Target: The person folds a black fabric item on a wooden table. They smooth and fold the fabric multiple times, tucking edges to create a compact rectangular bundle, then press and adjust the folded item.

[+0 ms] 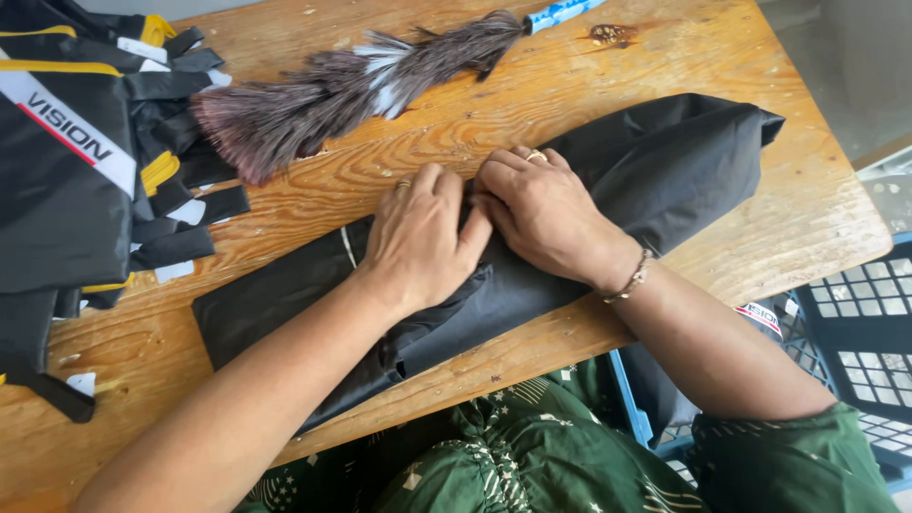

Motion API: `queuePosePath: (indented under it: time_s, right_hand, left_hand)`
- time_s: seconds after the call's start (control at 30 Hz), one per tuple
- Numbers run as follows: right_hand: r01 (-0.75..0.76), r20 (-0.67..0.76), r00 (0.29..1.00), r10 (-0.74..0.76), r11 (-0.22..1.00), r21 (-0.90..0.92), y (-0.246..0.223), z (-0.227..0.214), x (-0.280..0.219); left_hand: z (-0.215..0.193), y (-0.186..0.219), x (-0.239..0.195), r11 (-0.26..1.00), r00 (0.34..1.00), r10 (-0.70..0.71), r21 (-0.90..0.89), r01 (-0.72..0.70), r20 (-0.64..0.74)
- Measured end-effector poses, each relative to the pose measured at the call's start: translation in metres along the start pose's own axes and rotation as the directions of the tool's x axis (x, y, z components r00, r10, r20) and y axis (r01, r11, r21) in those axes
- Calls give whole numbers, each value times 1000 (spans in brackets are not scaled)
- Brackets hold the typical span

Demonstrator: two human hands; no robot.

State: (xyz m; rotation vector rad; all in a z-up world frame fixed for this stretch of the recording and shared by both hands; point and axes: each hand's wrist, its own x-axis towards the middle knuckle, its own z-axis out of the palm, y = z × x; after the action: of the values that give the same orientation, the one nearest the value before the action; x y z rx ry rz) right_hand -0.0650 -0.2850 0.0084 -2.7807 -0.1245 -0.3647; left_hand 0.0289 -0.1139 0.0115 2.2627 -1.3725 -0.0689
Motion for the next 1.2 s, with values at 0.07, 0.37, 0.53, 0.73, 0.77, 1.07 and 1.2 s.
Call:
queuePosePath:
  time_s: [0.07,0.37,0.53,0.73,0.77,1.07,1.2]
  right_hand:
    - [-11,-31,999,11,1000,10,-2,4,3]
    - [-1,124,992,2,1000,-12,-12,-40,-1]
    - [-52,194,979,67,995,-81,6,-46,-4]
    - [39,-115,991,-72,962,-270,-10,6,0]
    - [42,-166,982,-89,962,-270,-14,10,0]
    - [69,-88,993,-76,994,-79,-24,-14,0]
    - [57,54,997,-63,992,112,-23,-33,-1]
  left_hand:
    - [1,-9,1,999,999,38,-18,-38,0]
    - [-2,-26,-5,983,983,179,-29,-180,-35]
    - [-2,-40,-7,966,965,260,10,-260,-24]
    - [-16,-44,-3,986,984,136,83,-146,113]
    - [-17,-40,-4,993,993,79,81,-86,85]
    - [1,-52,2,982,993,-122,-146,121,1]
    - [-14,-54,18,912,923,-333,-181,367,194]
